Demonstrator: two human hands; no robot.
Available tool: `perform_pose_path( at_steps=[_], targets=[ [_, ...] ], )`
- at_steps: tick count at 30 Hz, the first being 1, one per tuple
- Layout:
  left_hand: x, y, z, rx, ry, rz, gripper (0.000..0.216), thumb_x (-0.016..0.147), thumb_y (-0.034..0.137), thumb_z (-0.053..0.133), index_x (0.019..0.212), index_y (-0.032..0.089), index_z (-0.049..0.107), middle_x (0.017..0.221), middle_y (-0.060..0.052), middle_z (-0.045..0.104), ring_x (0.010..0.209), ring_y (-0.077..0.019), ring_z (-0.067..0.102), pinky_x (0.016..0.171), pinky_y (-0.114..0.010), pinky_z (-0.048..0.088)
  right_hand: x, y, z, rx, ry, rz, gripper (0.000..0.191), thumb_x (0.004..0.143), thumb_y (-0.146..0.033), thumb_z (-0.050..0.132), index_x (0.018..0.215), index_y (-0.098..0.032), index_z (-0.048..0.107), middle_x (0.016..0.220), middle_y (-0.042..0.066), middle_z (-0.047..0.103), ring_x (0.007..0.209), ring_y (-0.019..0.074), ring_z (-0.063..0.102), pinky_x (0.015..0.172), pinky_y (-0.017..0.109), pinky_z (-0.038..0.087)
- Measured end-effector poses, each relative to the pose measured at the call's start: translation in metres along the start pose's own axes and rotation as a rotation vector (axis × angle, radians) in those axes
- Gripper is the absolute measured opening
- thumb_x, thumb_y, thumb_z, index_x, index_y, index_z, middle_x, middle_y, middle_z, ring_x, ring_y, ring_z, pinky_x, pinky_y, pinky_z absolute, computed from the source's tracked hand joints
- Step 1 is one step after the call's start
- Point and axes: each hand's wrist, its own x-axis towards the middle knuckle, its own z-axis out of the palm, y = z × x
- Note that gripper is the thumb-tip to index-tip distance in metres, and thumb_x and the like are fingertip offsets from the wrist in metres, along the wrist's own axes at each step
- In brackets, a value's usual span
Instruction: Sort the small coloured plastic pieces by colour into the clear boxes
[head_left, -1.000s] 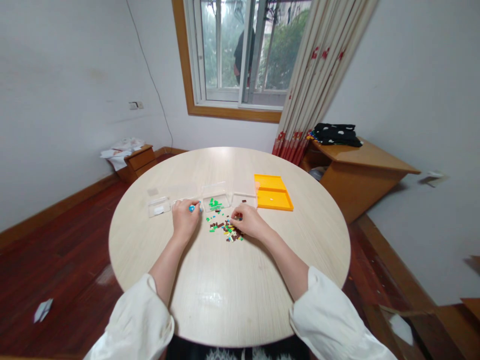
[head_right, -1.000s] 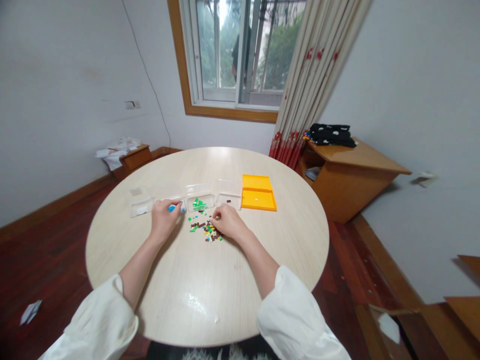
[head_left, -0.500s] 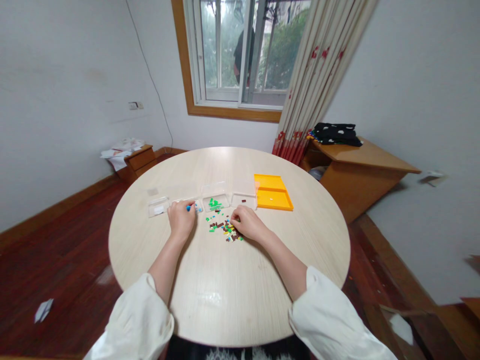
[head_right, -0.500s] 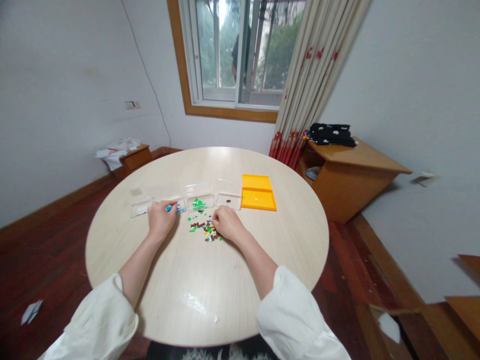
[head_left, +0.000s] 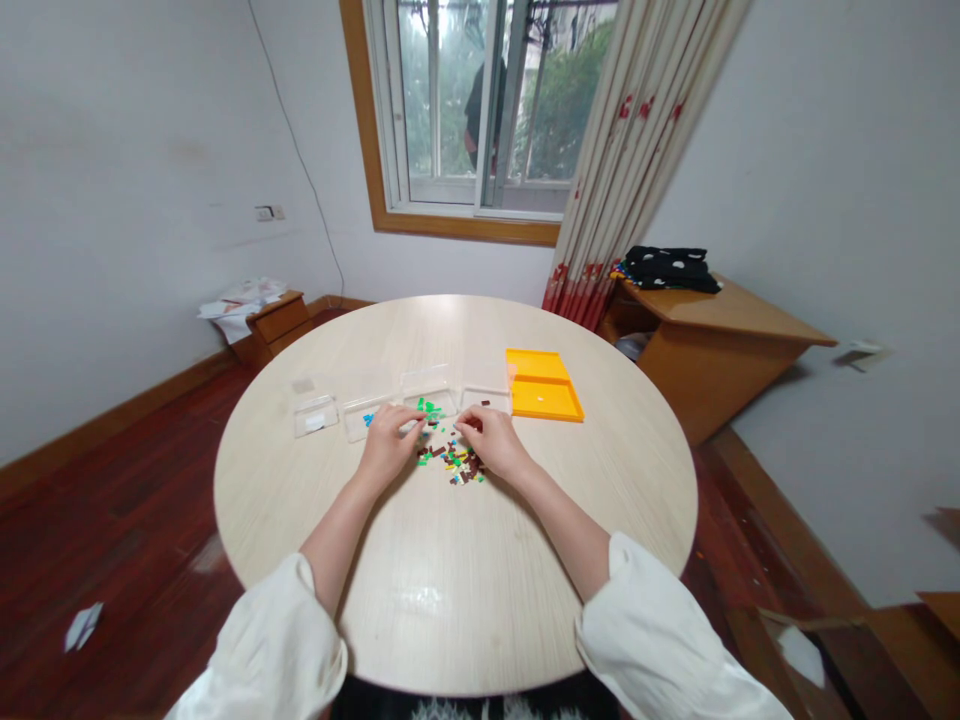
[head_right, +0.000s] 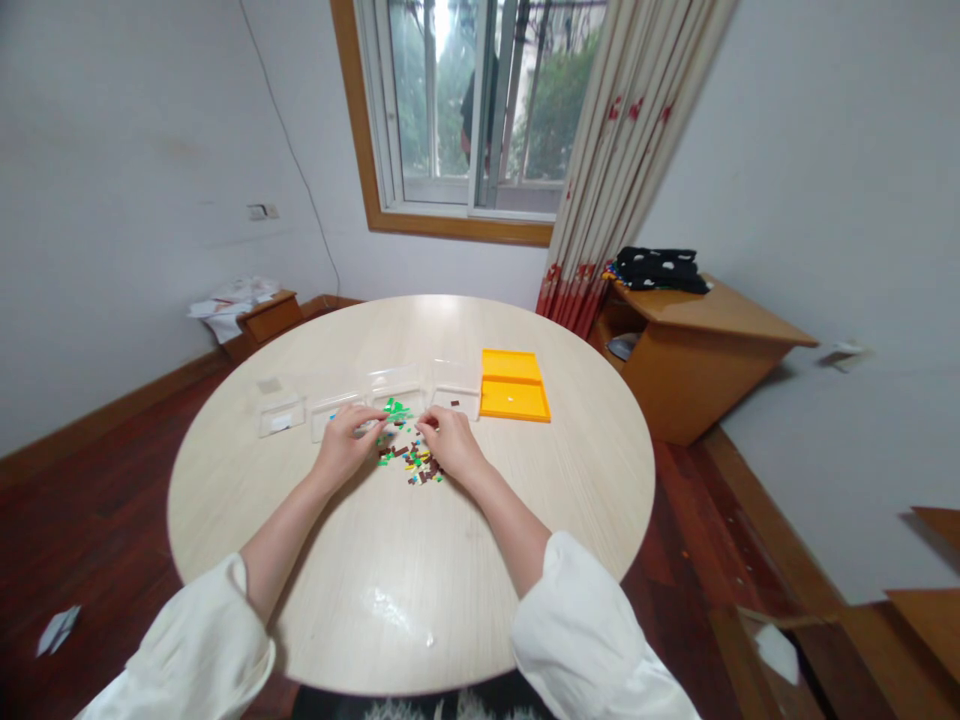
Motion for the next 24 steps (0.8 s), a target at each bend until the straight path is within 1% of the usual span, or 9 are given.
perform_pose_path(
  at_steps=[2, 5, 11, 17, 24],
  targets=[
    [-0.002, 0.005, 0.004, -0.049, -0.055, 0.056, 0.011, 0.077, 0.021, 0.058, 0.082, 0.019, 0.069, 0.085, -0.005, 0.071, 0.082, -0.0194, 0.058, 0.078, -0.035, 0.042, 0.001, 0.001, 0.002, 0.06, 0.011, 0.004, 0.007, 0.074, -0.012, 0.057, 0.07, -0.015, 0.063, 0.067, 0.001, 0.065, 0.063, 0.0114, 0.057, 0.064, 0.022, 0.042],
    [-0.003, 0.009, 0.008, -0.076, -0.099, 0.094, 0.012, 0.077, 0.02, 0.06, 0.085, 0.02, 0.068, 0.086, -0.005, 0.071, 0.082, -0.0193, 0.059, 0.079, -0.036, 0.042, 0.001, 0.003, 0.006, 0.165, 0.008, 0.02, 0.005, 0.072, -0.012, 0.058, 0.071, -0.015, 0.061, 0.067, 0.001, 0.064, 0.063, 0.0112, 0.058, 0.062, 0.022, 0.043],
    [-0.004, 0.009, 0.01, -0.107, -0.116, 0.126, 0.01, 0.077, 0.02, 0.062, 0.084, 0.02, 0.069, 0.082, -0.005, 0.071, 0.079, -0.0193, 0.058, 0.074, -0.035, 0.043, -0.001, 0.003, 0.011, 0.318, -0.029, 0.026, 0.005, 0.07, -0.012, 0.057, 0.073, -0.016, 0.056, 0.063, -0.002, 0.06, 0.06, 0.0102, 0.058, 0.059, 0.021, 0.044],
    [-0.004, 0.01, 0.01, -0.127, -0.13, 0.116, 0.007, 0.077, 0.021, 0.061, 0.08, 0.02, 0.068, 0.081, -0.004, 0.07, 0.077, -0.0185, 0.057, 0.073, -0.034, 0.042, -0.002, 0.003, 0.013, 0.357, -0.057, 0.024, 0.005, 0.071, -0.012, 0.055, 0.073, -0.017, 0.054, 0.06, -0.004, 0.058, 0.057, 0.0095, 0.056, 0.056, 0.02, 0.043],
    [-0.005, 0.012, 0.01, -0.127, -0.127, 0.08, 0.009, 0.078, 0.024, 0.058, 0.075, 0.02, 0.066, 0.078, -0.004, 0.069, 0.075, -0.0184, 0.056, 0.073, -0.033, 0.042, -0.001, 0.003, 0.013, 0.34, -0.063, 0.019, 0.005, 0.072, -0.013, 0.055, 0.075, -0.017, 0.055, 0.062, -0.003, 0.059, 0.059, 0.0101, 0.058, 0.057, 0.02, 0.044]
  ],
)
